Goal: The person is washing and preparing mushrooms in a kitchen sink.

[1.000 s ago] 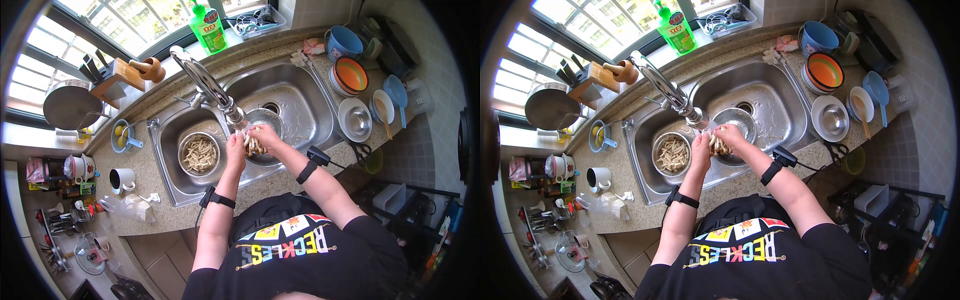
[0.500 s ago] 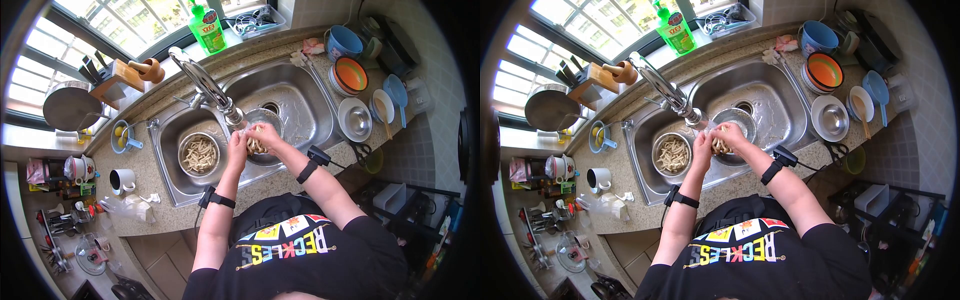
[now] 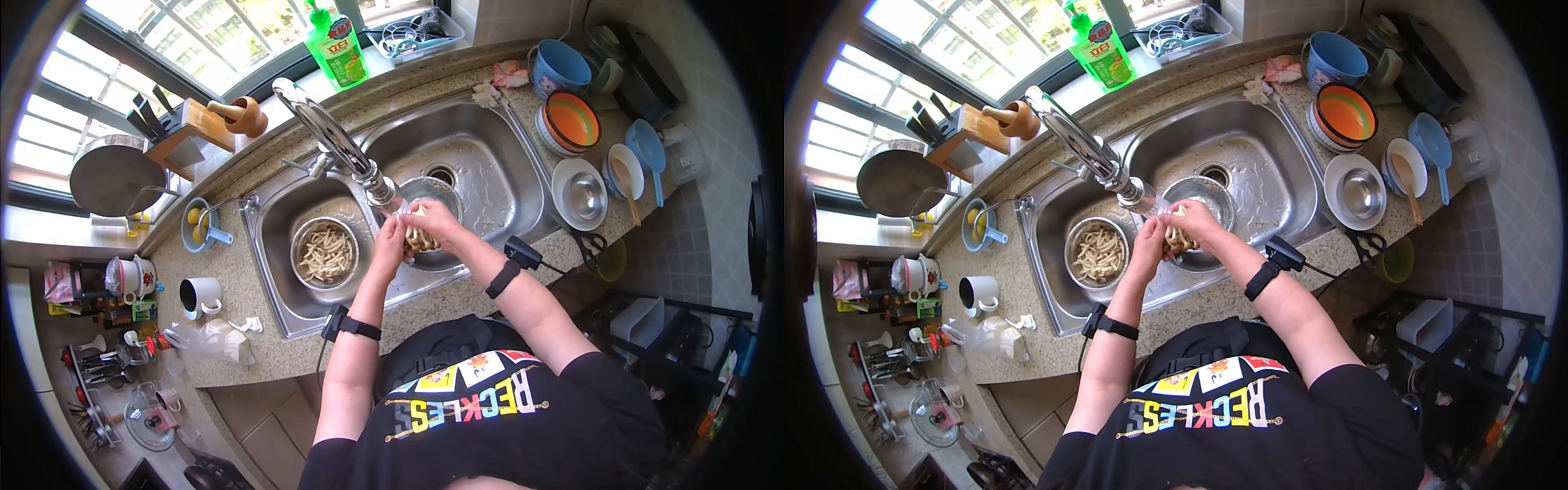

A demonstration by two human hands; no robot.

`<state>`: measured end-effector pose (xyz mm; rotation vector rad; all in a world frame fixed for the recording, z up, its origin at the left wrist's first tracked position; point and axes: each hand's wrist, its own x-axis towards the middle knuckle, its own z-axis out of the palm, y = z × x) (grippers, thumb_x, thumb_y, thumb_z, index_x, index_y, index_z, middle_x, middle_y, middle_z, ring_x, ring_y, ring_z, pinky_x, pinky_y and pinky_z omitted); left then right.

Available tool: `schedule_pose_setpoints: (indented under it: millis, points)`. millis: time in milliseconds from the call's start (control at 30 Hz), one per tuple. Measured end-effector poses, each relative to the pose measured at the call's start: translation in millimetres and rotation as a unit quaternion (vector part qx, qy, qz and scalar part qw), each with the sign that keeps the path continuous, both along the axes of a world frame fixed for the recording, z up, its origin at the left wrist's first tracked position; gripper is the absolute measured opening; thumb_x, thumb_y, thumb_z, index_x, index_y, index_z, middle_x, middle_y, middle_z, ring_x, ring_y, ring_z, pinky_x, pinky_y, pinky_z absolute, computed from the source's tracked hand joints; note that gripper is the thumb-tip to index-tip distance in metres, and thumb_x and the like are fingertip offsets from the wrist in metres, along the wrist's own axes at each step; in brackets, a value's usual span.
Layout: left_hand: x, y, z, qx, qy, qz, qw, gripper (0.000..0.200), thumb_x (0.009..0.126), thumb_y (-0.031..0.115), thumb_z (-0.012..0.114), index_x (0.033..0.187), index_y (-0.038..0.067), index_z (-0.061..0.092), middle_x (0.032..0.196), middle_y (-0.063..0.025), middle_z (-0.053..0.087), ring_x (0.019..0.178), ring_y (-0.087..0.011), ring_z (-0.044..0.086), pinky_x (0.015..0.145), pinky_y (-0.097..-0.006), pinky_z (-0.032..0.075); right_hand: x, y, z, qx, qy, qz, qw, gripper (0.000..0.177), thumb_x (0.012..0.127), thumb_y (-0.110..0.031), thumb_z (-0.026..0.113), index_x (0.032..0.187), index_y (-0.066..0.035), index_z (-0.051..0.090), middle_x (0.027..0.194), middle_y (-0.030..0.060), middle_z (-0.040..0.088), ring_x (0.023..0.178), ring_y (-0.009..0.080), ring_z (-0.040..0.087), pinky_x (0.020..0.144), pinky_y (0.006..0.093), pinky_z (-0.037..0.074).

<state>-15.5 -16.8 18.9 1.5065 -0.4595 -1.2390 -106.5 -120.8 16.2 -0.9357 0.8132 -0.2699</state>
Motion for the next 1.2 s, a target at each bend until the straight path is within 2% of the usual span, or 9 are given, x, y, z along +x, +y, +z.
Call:
schedule_pose_setpoints:
  millis: [133,333,400,433,667,767,833,967,1200]
  points:
    - [6,4,3,0.032,-0.027,-0.065,0.997,0.027,0.096,0.032,0.039,0.102,0.008,0.052,0.072,0.0012,0.054,0.054,-0.0048,0.049,0.041,-0.0175,0.036,-1,-2,-3,-0.027,-0.005,0.036,0.999,0.021,0.078,-0.017,0.068,0.090,-0.004,0.056,0.077,0.0046,0.060,0.067,0.0118,0.059,0.057,0.0268,0.050]
    - [14,10,-4,-0.038,0.131,-0.003,0.991,0.022,0.092,0.022,0.049,0.106,0.006,0.053,0.080,0.0000,0.058,0.065,-0.0065,0.054,0.055,-0.0201,0.044,1,-6,-11,0.027,-0.077,0.009,0.997,0.020,0.079,-0.015,0.066,0.093,-0.005,0.056,0.079,0.0030,0.059,0.067,0.0100,0.058,0.060,0.0257,0.049]
    - [17,10,-4,-0.064,0.187,0.069,0.978,0.020,0.089,0.016,0.052,0.105,0.003,0.053,0.087,-0.0026,0.060,0.072,-0.0090,0.058,0.061,-0.0221,0.048,3,-7,-9,0.031,-0.080,-0.007,0.996,0.019,0.080,-0.015,0.065,0.093,-0.005,0.056,0.078,0.0026,0.059,0.068,0.0097,0.058,0.061,0.0254,0.049]
    - [19,11,-9,-0.068,0.178,0.065,0.980,0.020,0.088,0.013,0.052,0.105,0.001,0.052,0.093,-0.0054,0.061,0.079,-0.0116,0.059,0.068,-0.0243,0.050,4,-7,-8,0.021,-0.077,-0.009,0.997,0.018,0.080,-0.015,0.064,0.092,-0.005,0.056,0.079,0.0024,0.059,0.069,0.0093,0.058,0.061,0.0248,0.048]
    - [18,11,4,-0.071,0.124,0.011,0.990,0.022,0.089,0.012,0.050,0.108,0.000,0.051,0.099,-0.0077,0.059,0.085,-0.0142,0.060,0.075,-0.0275,0.050,12,-5,-5,-0.121,-0.039,0.049,0.991,0.016,0.084,-0.015,0.059,0.095,-0.004,0.053,0.084,0.0031,0.059,0.070,0.0089,0.058,0.063,0.0225,0.048]
    - [22,13,11,-0.103,0.203,0.047,0.973,0.019,0.088,0.011,0.050,0.104,0.002,0.052,0.095,-0.0066,0.059,0.085,-0.0144,0.059,0.074,-0.0273,0.051,14,-10,-12,-0.096,-0.106,-0.006,0.990,0.014,0.084,-0.013,0.058,0.094,-0.005,0.053,0.082,0.0037,0.060,0.070,0.0097,0.059,0.062,0.0233,0.049]
    - [28,16,8,-0.098,0.334,0.138,0.927,0.019,0.089,0.012,0.049,0.105,0.001,0.050,0.097,-0.0103,0.059,0.090,-0.0192,0.060,0.080,-0.0324,0.051,10,-16,0,-0.055,-0.097,-0.017,0.994,0.013,0.084,-0.012,0.058,0.093,-0.004,0.055,0.081,0.0033,0.060,0.070,0.0098,0.059,0.061,0.0238,0.049]
    - [30,16,-6,-0.133,0.298,0.127,0.937,0.016,0.090,0.008,0.048,0.104,0.001,0.048,0.103,-0.0165,0.056,0.091,-0.0258,0.059,0.084,-0.0377,0.051,-4,-33,-2,-0.002,-0.112,-0.026,0.993,0.010,0.085,-0.012,0.057,0.092,-0.005,0.057,0.079,0.0033,0.060,0.067,0.0103,0.059,0.059,0.0245,0.049]
    - [25,2,1,-0.138,0.288,0.149,0.936,0.010,0.088,0.002,0.047,0.097,0.002,0.049,0.102,-0.0140,0.056,0.093,-0.0248,0.059,0.085,-0.0366,0.049,-17,-44,9,0.023,-0.096,0.030,0.995,0.007,0.084,-0.011,0.057,0.088,-0.004,0.057,0.075,0.0033,0.060,0.063,0.0104,0.058,0.057,0.0245,0.049]
